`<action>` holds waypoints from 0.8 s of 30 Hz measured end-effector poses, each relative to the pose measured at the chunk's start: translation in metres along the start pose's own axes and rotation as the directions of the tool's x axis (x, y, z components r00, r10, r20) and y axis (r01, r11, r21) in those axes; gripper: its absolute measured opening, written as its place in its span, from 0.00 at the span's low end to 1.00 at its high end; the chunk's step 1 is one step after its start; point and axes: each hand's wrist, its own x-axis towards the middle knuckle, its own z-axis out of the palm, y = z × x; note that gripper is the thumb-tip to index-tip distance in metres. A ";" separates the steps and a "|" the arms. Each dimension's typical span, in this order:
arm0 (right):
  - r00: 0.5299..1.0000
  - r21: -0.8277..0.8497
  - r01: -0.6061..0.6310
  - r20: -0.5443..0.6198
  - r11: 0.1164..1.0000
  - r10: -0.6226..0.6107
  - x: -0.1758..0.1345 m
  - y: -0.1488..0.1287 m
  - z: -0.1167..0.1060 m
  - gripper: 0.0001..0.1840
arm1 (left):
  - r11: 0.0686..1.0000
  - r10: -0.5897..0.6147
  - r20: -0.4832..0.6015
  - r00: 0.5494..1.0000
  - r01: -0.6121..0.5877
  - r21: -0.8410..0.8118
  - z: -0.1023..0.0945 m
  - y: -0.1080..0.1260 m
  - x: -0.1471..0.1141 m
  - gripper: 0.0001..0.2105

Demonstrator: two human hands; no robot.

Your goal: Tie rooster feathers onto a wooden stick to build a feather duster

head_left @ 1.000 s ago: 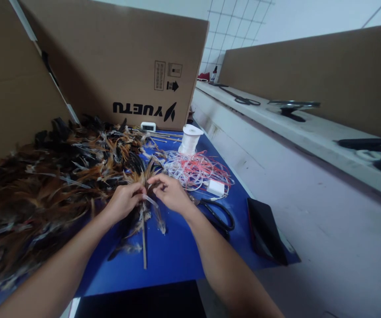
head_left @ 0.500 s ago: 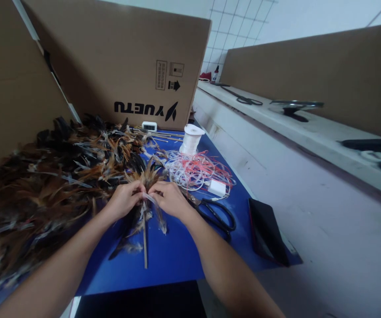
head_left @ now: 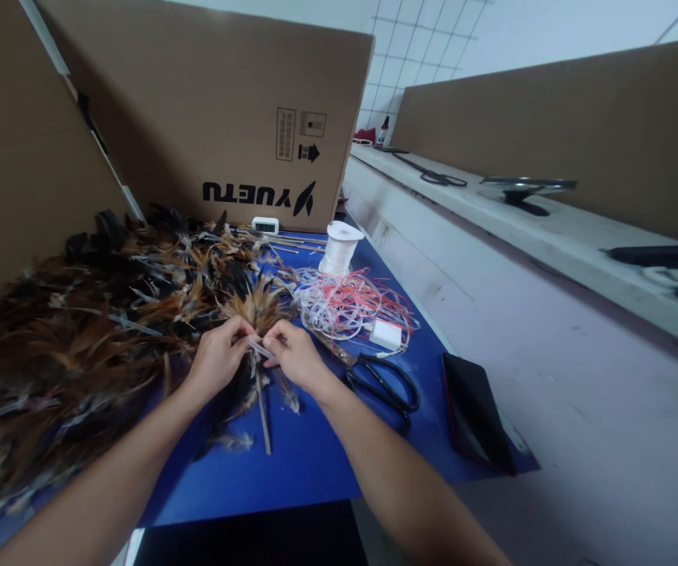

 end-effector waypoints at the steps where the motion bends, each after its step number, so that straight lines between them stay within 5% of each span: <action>1: 1.000 0.012 0.004 -0.007 1.000 -0.004 0.000 0.000 0.001 0.05 | 1.000 -0.004 -0.015 1.000 0.004 0.000 0.000 0.002 0.000 0.05; 8: 0.986 -0.148 0.106 -0.112 0.983 -0.123 -0.001 -0.005 0.001 0.04 | 1.000 0.025 -0.099 0.995 -0.026 -0.007 0.001 0.007 -0.003 0.04; 24: 0.945 0.006 0.239 -0.230 0.971 -0.231 -0.004 -0.020 0.005 0.05 | 0.969 0.242 -0.355 0.903 -0.242 0.045 0.003 0.016 -0.006 0.03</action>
